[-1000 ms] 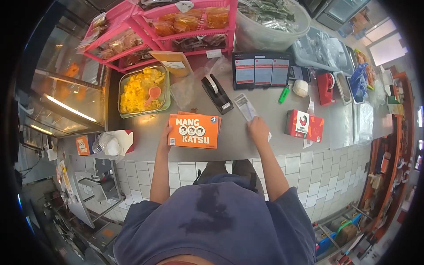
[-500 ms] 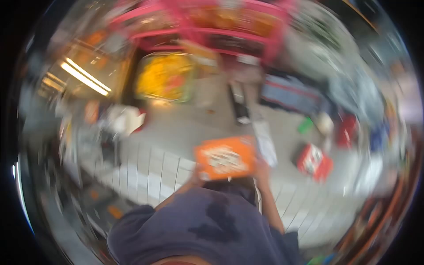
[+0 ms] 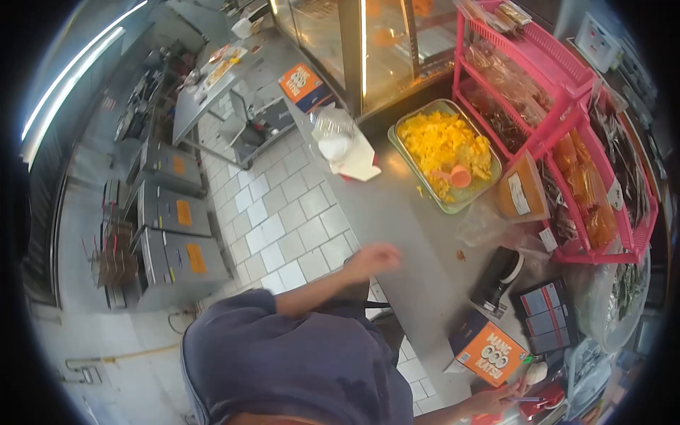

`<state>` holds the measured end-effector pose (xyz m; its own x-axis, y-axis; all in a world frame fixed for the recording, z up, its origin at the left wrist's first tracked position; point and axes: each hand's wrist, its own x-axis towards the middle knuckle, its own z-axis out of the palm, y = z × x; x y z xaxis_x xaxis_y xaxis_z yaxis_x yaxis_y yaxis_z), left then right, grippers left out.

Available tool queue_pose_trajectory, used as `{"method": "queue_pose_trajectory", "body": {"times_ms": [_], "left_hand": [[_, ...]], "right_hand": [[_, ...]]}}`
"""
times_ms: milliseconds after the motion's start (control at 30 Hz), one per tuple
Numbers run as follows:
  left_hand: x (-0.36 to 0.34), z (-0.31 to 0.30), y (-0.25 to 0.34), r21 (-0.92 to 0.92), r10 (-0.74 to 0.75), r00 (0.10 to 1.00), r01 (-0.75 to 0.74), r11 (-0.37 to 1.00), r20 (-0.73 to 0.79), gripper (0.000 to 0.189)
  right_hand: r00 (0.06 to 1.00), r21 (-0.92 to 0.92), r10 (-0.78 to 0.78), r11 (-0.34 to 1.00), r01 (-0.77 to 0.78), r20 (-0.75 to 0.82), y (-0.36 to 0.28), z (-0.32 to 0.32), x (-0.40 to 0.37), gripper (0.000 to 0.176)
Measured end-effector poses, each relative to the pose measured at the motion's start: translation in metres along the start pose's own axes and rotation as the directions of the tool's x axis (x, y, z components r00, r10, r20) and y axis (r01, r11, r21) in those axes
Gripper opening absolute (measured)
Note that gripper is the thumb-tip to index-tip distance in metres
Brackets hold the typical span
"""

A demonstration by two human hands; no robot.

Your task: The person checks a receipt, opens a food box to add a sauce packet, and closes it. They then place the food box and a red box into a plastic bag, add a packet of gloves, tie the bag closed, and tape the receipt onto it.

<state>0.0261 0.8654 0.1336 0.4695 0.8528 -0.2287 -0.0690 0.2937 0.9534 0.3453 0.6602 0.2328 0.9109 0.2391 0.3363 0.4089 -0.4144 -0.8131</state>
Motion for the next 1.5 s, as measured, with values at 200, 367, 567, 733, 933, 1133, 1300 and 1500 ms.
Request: {"method": "queue_pose_trajectory", "body": {"times_ms": [200, 367, 567, 733, 933, 1133, 1300, 1500], "left_hand": [[0.079, -0.286, 0.049, 0.195, 0.25, 0.555, -0.157, 0.968, -0.793, 0.023], [0.144, -0.337, 0.085, 0.004, 0.033, 0.826, -0.038, 0.999, -0.563, 0.034], [0.151, -0.325, 0.06, 0.047, 0.031, 0.951, -0.017, 0.999, -0.306, 0.049], [0.123, -0.292, 0.051, 0.455, 0.229, 0.957, -0.127, 0.881, -0.176, 0.052], [0.102, -0.242, 0.047, 0.51, 0.225, 0.912, -0.021, 0.86, -0.342, 0.044], [0.097, -0.228, 0.037, 0.231, 0.248, 0.883, -0.165, 0.959, -0.4, 0.044], [0.1, -0.23, 0.021, 0.541, 0.245, 0.932, -0.066, 0.839, -0.265, 0.043], [0.123, -0.192, 0.013, 0.606, 0.22, 0.961, -0.075, 0.792, -0.169, 0.045]], "right_hand": [[0.9, 0.333, 0.016, 0.926, -0.177, 0.435, -0.101, 0.169, -0.13, 0.016], [0.52, 0.297, 0.144, 0.68, -0.67, 0.842, -0.152, 0.343, -0.268, 0.024], [0.487, 0.305, 0.291, 0.497, -0.812, 0.823, -0.179, 0.389, -0.291, 0.031], [0.58, 0.33, 0.316, 0.581, -0.744, 0.751, -0.169, 0.351, -0.259, 0.035], [0.688, 0.169, 0.387, 0.787, -0.593, 0.614, -0.182, 0.312, -0.238, 0.039], [0.851, 0.1, -0.098, 0.994, 0.054, 0.516, -0.187, 0.34, -0.211, 0.073], [0.923, -0.068, -0.155, 0.979, 0.191, 0.353, -0.163, 0.325, -0.228, 0.069], [0.627, 0.125, 0.354, 0.799, -0.589, 0.694, -0.133, 0.31, -0.247, 0.066]]}}
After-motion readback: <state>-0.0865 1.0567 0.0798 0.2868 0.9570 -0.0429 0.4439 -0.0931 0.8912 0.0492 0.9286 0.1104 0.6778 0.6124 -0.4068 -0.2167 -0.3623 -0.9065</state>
